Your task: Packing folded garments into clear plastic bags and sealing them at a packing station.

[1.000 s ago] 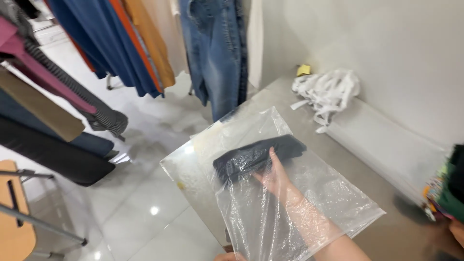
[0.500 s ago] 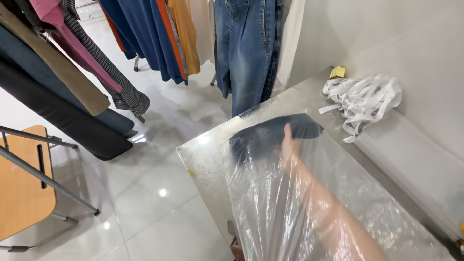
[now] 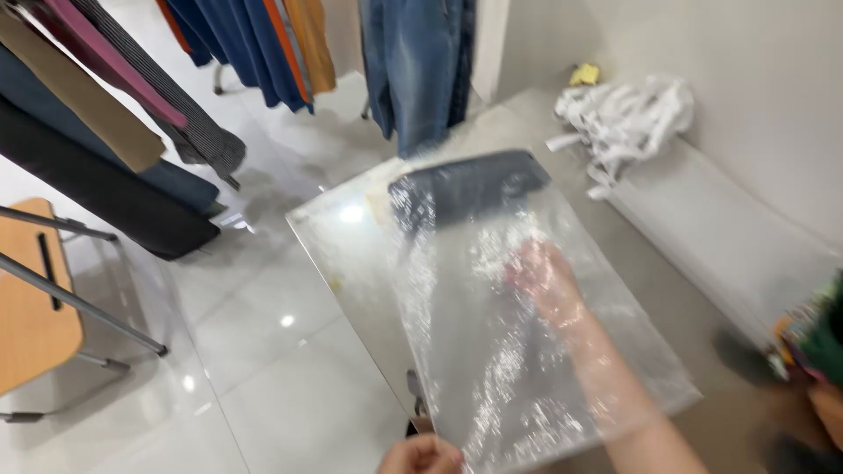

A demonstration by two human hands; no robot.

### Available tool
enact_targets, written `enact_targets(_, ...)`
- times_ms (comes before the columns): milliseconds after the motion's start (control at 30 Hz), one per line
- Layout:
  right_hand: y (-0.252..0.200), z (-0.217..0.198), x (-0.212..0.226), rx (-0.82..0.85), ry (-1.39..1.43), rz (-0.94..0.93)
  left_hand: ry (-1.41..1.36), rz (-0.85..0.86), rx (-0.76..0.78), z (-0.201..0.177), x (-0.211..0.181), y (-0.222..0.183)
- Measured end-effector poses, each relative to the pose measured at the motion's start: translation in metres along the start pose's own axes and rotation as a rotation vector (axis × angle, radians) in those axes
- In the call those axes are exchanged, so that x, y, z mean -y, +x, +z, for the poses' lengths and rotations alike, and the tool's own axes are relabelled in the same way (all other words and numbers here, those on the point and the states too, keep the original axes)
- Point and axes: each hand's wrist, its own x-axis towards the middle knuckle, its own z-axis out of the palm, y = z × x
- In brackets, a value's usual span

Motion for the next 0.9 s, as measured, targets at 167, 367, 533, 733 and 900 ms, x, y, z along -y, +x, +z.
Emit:
enact_targets(167,-0.124,-0.104,-0.074,-0.296,-0.325,0.090,0.276,0.134,-0.073,0.014,0.012,-0.020)
enact_targets(367,-0.225,-0.121,-0.163,-0.003,-0.096,0.168,0.337,0.269,-0.113,0.003,0.022,-0.012)
enact_targets(533,-0.245,-0.038,-0.175,0.249,-0.174,0.433,0.486,0.323,-0.172,0.002,0.019,-0.037)
enact_targets(733,-0.238,-0.012,-0.190,0.264,-0.115,0.375,0.693,0.449,-0.168,-0.005,0.025,-0.025)
enact_targets(900,-0.233,-0.012,-0.211,0.110,0.007,0.269,0.585,0.478,-0.035,-0.018,0.030,-0.007)
